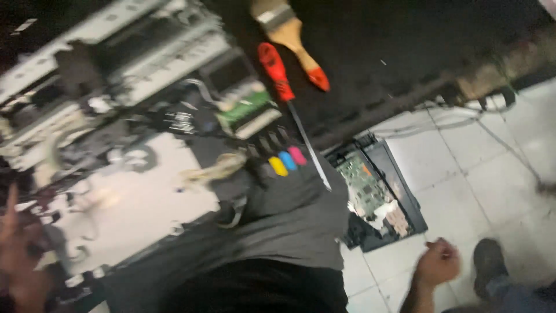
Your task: Disassembling a printer by carefully disconnecting internal ribbon cables and wiring harnesses using tweezers.
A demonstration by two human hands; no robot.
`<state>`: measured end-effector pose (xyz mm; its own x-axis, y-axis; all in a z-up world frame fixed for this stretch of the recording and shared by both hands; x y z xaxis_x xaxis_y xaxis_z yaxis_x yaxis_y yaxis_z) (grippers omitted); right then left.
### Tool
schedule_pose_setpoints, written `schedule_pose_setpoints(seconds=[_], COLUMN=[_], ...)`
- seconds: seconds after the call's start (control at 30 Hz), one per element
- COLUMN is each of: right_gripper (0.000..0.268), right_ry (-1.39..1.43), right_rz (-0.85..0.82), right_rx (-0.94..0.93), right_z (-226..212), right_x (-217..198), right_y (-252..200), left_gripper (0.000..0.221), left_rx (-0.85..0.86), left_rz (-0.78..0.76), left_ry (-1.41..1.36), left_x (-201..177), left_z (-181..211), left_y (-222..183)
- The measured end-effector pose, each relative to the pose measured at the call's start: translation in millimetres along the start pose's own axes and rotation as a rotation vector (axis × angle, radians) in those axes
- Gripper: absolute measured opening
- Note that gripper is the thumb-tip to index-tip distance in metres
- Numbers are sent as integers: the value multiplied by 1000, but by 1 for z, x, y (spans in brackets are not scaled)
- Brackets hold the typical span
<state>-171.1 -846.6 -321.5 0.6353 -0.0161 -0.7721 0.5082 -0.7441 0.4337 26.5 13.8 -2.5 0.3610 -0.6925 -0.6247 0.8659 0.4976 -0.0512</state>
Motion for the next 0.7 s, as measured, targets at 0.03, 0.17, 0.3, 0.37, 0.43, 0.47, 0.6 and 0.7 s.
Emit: schedule_pose_setpoints(seconds=[0.03,0.17,0.3,0.37,0.43,0.47,0.6,0.7], right_gripper=[24,25,53,77,67,58,47,34], right_ry=[69,351,495,609,520,429,461,537], right_rz=[-36,-497,-857,-1015,-1023,-1024,-1015,-1060], right_rx=[-55,30,-57,-365,-305,-228,-201,-167], right_z=[-58,-333,-474,-509,-534,-542,-565,-563], right_x=[-25,-140,-164,-158,-151,-149,-159,-157], right_y=[34,122,110,90,76,69,63,55], left_gripper=[95,100,92,87,84,83,86,88], left_rx=[-11,-202,-159,-87,44,178,179,-72], left_rz=[16,-52,20,-23,-1,10,21,13], left_ry=[-16,-281,-259,-478,-426,-361,-352,-440], left_x=[12,13,18,21,18,18,13,8], left_z=[9,18,58,77,84,89,105,115], left_y=[-11,-13,-29,-39,-34,-33,-37,-40])
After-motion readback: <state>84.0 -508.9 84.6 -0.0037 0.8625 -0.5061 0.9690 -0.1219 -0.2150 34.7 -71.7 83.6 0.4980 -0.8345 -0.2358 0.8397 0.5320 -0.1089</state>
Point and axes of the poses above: each hand's wrist, its own y-axis towards the middle knuckle, its own x-axis out of the palm, z = x × y, the point moved 3 cm from there along y, towards the middle knuckle, and after that the axes turned 3 degrees about z, right-handed, at the moved point
